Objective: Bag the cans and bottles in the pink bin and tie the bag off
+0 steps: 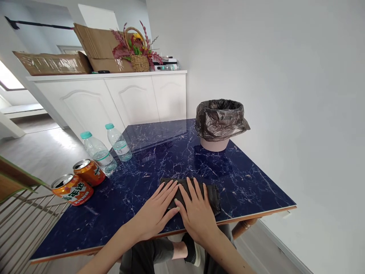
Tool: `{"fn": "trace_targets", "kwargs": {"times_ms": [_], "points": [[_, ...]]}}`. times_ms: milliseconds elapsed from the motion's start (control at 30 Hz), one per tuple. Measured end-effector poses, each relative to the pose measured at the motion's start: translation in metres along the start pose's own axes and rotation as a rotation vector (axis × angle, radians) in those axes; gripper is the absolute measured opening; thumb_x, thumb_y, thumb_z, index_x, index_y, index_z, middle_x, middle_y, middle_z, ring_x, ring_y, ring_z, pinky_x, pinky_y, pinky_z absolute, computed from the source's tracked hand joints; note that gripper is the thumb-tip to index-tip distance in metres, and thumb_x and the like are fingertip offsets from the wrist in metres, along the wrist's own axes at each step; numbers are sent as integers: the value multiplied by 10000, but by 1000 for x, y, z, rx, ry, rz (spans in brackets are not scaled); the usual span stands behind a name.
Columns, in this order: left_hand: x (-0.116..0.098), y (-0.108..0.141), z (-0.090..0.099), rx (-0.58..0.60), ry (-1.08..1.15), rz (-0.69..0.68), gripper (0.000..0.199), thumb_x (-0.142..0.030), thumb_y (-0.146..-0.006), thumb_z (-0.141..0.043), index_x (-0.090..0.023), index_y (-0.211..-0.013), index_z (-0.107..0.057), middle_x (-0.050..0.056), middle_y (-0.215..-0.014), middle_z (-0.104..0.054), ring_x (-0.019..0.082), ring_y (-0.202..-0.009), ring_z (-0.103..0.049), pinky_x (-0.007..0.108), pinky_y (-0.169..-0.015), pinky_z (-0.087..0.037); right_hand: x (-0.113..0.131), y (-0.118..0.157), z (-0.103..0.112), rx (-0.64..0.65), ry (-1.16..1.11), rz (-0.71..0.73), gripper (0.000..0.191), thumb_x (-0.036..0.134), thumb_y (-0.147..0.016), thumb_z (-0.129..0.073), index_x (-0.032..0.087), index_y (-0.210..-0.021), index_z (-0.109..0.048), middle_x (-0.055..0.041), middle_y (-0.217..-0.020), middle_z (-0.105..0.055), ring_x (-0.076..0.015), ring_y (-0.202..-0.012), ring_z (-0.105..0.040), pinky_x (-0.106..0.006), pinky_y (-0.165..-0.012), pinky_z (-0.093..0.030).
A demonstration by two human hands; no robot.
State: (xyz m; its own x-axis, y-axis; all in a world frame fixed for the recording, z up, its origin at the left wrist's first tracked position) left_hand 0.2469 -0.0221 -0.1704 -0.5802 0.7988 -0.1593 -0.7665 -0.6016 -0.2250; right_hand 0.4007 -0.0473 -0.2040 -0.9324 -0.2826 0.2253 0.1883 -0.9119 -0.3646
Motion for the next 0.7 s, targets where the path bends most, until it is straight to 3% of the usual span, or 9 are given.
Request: {"fn": "trace_targets", "kwargs": {"times_ms": [167, 400, 567, 700], "points": [[2, 0, -4, 36, 2, 32, 776, -556, -1135, -377, -285, -1753, 8, 78, -1794, -205, 276, -1660, -211, 519, -1361, -245, 0, 0, -1, 15, 37, -6, 591, 499, -1157, -300, 267, -1690, -403, -77, -1787, -270, -359, -1655, -247, -663, -1307, -282], [1, 3, -1, -5, 33, 50, 733, -530, -1140, -382, -313, -1755, -49, 61, -1796, -213, 277, -1658, -220, 526, -1359, -270, 0, 1, -3, 0, 20, 0, 580, 484, -1153, -331, 253, -1676, -431, -86, -1775, -310, -362, -1650, -261, -662, -1304, -300], [6, 10, 6, -132, 2, 178, 747, -471, -1146, -394, -301, -1755, 3, 82, -1821, -110, 317, -1675, -112, 586, -1349, -270, 20, 27, 10, -67, -3, 78, 626, 501, -1129, -429, 231, -1693, -393, -96, -1778, -297, -400, -1647, -253, -676, -1295, -319], [10, 14, 9, -216, -17, 245, 785, -475, -1138, -417, -308, -1751, 44, 97, -1820, -138, 343, -1673, -101, 634, -1340, -260, 38, 54, 17, -68, 8, 177, 700, 541, -1101, -492, 258, -1720, -328, -87, -1783, -276, -442, -1624, -294, -711, -1263, -347]]}}
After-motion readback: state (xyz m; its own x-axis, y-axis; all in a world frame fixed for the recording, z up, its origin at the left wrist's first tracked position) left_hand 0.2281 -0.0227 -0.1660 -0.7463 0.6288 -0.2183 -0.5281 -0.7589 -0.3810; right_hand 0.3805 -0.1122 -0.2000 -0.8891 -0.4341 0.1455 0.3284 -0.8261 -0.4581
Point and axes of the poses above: each hand's wrist, its own y-axis away from the middle knuckle, its own z-axis out of the back of the hand, x = y × z, the point moved 6 cm from there along -y, towards the middle knuckle
